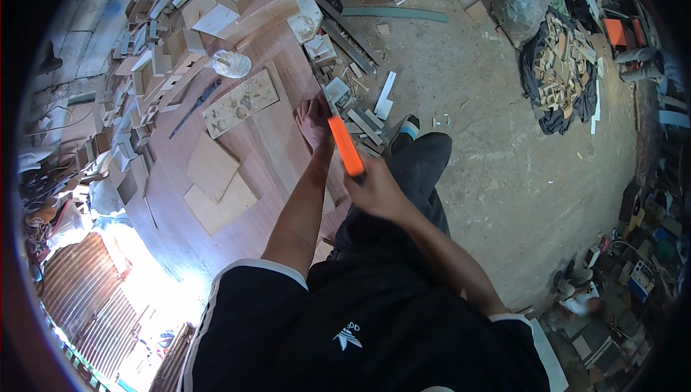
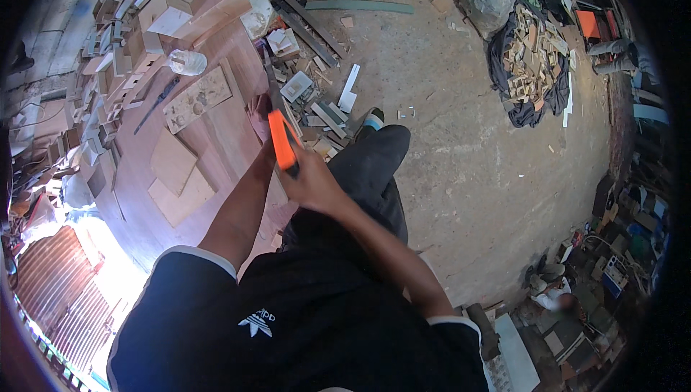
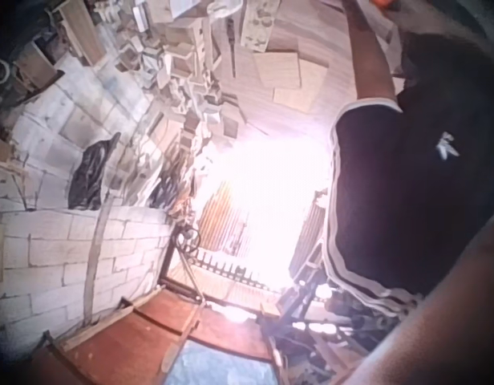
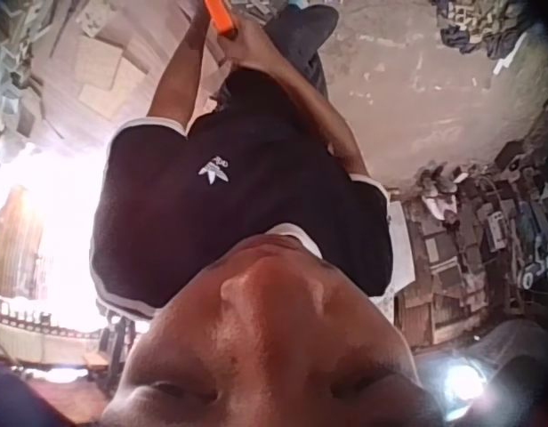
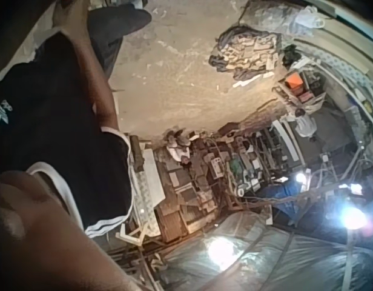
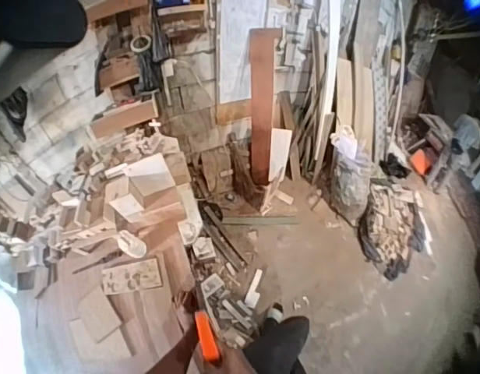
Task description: Sawing and manipulating small pieces of wood in a workshop.
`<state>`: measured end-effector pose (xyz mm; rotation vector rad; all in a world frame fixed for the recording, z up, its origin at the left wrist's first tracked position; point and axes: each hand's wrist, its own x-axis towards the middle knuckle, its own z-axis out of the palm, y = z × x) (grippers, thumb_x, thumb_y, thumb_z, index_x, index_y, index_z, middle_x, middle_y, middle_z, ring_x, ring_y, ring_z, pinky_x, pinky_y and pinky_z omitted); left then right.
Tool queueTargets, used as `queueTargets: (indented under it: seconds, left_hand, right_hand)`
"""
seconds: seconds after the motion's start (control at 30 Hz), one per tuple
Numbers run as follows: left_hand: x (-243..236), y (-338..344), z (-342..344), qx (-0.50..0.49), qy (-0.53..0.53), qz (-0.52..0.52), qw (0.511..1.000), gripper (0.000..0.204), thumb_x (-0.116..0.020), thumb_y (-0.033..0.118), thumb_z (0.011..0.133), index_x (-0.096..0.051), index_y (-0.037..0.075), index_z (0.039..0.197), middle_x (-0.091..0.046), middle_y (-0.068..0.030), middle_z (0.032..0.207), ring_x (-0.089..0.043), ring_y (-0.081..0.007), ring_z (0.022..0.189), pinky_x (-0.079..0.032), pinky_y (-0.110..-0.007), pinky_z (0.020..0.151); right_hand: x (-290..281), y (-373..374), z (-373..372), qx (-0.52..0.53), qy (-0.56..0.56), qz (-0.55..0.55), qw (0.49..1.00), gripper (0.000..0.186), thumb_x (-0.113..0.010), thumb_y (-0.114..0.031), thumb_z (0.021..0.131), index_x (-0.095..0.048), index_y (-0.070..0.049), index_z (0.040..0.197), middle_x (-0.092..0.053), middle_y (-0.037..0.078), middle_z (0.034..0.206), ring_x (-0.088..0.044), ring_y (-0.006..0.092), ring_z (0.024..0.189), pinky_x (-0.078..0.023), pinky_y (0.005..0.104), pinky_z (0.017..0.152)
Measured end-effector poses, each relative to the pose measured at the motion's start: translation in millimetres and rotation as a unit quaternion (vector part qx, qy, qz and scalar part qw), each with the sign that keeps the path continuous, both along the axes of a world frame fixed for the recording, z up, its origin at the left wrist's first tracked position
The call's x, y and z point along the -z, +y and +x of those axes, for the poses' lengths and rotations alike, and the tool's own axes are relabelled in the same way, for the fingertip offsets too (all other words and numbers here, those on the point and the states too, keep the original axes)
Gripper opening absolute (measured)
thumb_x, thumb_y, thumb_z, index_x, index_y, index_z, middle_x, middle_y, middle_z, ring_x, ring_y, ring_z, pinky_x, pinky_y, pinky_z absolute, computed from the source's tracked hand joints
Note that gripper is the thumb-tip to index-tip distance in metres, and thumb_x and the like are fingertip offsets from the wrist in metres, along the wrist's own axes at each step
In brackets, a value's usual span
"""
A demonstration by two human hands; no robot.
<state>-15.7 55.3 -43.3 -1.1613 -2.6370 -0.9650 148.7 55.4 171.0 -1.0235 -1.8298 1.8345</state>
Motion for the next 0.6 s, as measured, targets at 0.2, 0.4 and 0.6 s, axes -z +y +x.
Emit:
queueTargets:
  seconds: [0.2, 0.4, 0.6]
  left_hand:
    - [15.2, -8.6, -6.2, -0.003, 0.011, 0.009, 1.000, 0.012, -0.060, 0.021, 0.086, -0.066, 0.012, 0.089, -0.061, -0.0086, 0.084, -0.056, -0.0299, 0.083, -0.041, -0.042, 0.083]
    - [-6.6, -5.7, 0.7, 0.012, -0.016, -0.035, 0.999, 0.012, -0.060, 0.022, 0.087, -0.065, 0.011, 0.088, -0.060, -0.0081, 0.084, -0.056, -0.0292, 0.085, -0.041, -0.042, 0.084]
    - [-3.7, -10.6, -1.3, 0.030, 0.004, -0.008, 1.000, 0.013, -0.061, 0.023, 0.087, -0.065, 0.011, 0.087, -0.060, -0.0074, 0.084, -0.056, -0.0286, 0.085, -0.042, -0.042, 0.082]
  right_hand:
    - [0.2, 9.6, -16.8, -0.004, -0.030, -0.009, 0.999, 0.015, -0.058, -0.001, 0.079, -0.054, 0.004, 0.093, -0.054, 0.011, 0.074, -0.053, 0.0123, 0.076, -0.045, 0.0305, 0.071]
    - [-4.3, -0.5, -0.9, 0.030, -0.001, -0.045, 0.999, 0.015, -0.057, 0.000, 0.079, -0.054, 0.004, 0.093, -0.054, 0.011, 0.074, -0.052, 0.0124, 0.075, -0.045, 0.0304, 0.071]
    - [-17.1, -12.0, -2.4, 0.012, -0.030, -0.044, 0.999, 0.018, -0.059, -0.001, 0.078, -0.055, 0.004, 0.095, -0.055, 0.011, 0.074, -0.054, 0.0134, 0.075, -0.046, 0.0314, 0.071]
